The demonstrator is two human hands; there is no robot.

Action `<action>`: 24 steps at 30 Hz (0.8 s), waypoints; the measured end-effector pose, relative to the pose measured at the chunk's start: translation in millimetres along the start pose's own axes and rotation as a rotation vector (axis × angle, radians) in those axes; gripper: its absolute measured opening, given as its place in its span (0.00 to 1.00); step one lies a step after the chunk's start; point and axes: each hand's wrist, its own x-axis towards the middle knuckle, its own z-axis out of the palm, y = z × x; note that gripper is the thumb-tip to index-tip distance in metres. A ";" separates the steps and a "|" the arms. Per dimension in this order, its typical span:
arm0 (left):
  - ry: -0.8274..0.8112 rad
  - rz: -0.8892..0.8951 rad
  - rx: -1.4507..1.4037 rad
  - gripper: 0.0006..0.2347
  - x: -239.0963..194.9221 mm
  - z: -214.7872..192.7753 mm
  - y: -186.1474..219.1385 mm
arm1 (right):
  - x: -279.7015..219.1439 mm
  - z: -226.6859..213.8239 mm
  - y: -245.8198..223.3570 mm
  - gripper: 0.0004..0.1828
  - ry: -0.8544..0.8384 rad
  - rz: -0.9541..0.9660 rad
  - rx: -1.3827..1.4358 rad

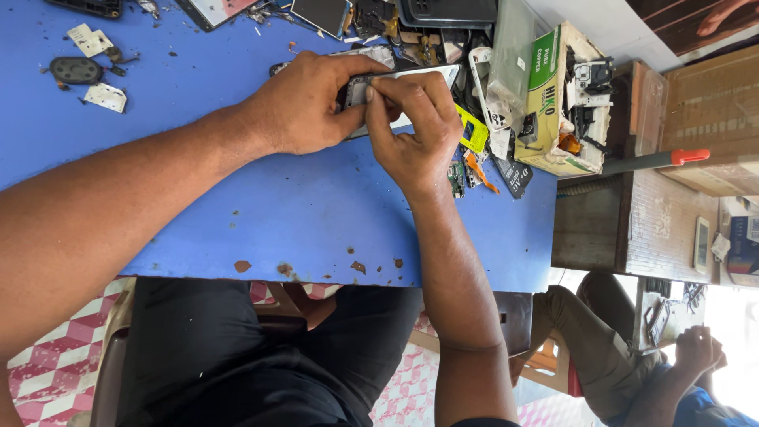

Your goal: The person uses a screwdriver to remove screws from the back of a mobile phone and separates the back cover from the chassis. They then use the screwdriver to pry open the device further and manipulate internal components.

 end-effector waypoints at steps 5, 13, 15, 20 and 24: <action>0.017 0.079 0.006 0.18 -0.9 0.1 0.0 | -3.8 3.6 4.2 0.09 0.053 0.057 0.036; -0.006 0.033 -0.066 0.18 1.4 -0.9 -3.2 | 0.1 -20.9 52.1 0.07 0.197 0.161 -0.152; -0.015 0.041 -0.065 0.18 1.5 -0.3 -5.4 | 1.0 -22.6 54.1 0.07 0.240 0.179 -0.148; 0.014 0.071 0.031 0.21 -0.6 -1.3 -15.1 | -3.6 -2.5 25.1 0.08 0.108 0.042 -0.170; 0.019 0.146 -0.139 0.21 0.2 -9.0 -14.4 | 4.2 -6.4 -1.8 0.10 0.028 -0.012 -0.220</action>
